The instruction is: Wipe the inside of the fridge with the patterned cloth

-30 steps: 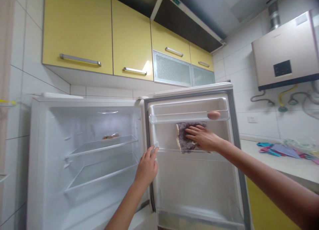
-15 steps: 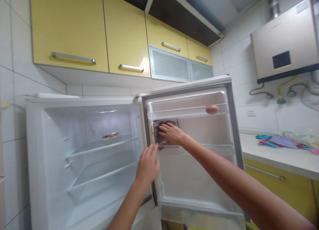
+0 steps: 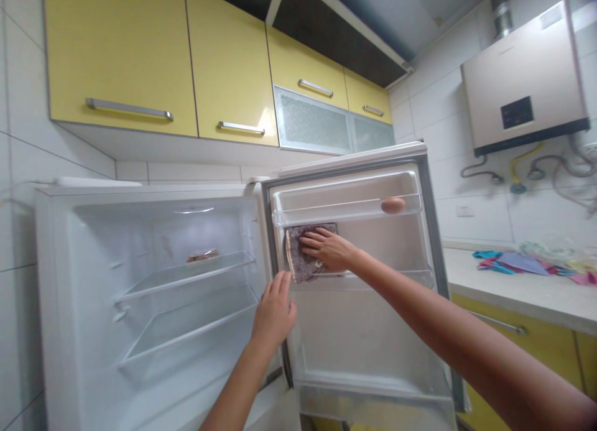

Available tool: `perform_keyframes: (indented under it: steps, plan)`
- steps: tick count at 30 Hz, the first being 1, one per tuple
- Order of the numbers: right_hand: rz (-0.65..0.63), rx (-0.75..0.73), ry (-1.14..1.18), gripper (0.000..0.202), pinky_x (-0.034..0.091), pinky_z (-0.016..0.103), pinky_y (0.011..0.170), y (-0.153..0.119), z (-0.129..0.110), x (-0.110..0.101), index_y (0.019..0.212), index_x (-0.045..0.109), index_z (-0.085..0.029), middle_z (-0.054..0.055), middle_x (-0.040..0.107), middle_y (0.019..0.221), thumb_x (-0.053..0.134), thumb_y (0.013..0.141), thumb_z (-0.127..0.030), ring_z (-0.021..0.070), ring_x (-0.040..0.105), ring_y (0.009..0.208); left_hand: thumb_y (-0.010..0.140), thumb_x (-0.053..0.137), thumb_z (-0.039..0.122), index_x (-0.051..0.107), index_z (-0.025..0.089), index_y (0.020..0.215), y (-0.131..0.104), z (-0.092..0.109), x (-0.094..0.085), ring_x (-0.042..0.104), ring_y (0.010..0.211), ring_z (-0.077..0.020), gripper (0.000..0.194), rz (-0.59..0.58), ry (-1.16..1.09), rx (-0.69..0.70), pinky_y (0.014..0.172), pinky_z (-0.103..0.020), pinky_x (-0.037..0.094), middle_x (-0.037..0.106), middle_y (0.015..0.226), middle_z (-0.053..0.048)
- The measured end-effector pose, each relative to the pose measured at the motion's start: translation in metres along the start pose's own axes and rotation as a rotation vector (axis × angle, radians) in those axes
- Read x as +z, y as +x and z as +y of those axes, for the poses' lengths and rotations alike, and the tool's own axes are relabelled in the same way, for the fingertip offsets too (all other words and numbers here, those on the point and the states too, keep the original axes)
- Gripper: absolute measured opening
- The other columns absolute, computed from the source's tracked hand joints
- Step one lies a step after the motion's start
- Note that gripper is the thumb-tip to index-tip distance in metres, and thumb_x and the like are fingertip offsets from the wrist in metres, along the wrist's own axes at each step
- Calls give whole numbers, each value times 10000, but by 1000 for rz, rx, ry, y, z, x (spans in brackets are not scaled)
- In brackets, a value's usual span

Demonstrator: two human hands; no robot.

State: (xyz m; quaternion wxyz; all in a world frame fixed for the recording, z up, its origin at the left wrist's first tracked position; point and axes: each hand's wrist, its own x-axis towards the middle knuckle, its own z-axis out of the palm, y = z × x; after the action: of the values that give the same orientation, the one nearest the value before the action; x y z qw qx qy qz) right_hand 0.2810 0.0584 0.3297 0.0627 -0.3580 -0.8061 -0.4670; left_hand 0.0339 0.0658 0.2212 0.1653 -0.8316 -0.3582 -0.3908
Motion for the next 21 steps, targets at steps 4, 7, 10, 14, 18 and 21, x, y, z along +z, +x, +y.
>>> perform_keyframes:
  steps: [4,7,10,14,18,21]
  plan:
    - [-17,-9,20,651,225,480,1204,-30,13,-11,1413,526,-209,99,428,1580,660,799,-381,307,381,1447,848,439,113,407,148,1448,0,-3,-1,456,1357,-290,601,18,15,30,1171,-489,404,494,1480,-128]
    - [-28,4,31,681,235,483,1202,-60,21,-23,1423,516,-212,99,409,1592,679,781,-372,309,374,1454,846,449,117,423,135,1436,1,-5,1,448,1349,-281,590,56,12,53,1185,-482,384,514,1454,-128]
    - [-36,44,33,708,231,491,1207,-92,27,-36,1445,493,-206,100,398,1598,679,771,-321,313,365,1461,848,451,116,415,153,1446,1,-8,3,444,1348,-268,600,85,11,78,1184,-475,380,520,1445,-118]
    - [-67,101,39,734,209,502,1220,-131,34,-52,1466,467,-214,88,376,1611,659,759,-255,314,328,1483,852,450,107,425,167,1438,0,-12,4,455,1337,-253,590,109,2,95,1174,-461,389,534,1430,-109]
    - [-101,155,34,732,206,496,1230,-161,42,-63,1461,474,-224,66,369,1615,596,743,-153,288,315,1495,858,438,105,440,149,1419,2,-13,5,471,1303,-261,563,114,10,88,1150,-470,416,541,1409,-116]
    - [-129,193,43,756,232,502,1224,-174,47,-69,1468,465,-217,73,379,1610,582,727,-130,285,322,1493,862,444,114,443,139,1415,4,-13,5,473,1291,-272,554,102,19,91,1143,-482,425,539,1408,-120]
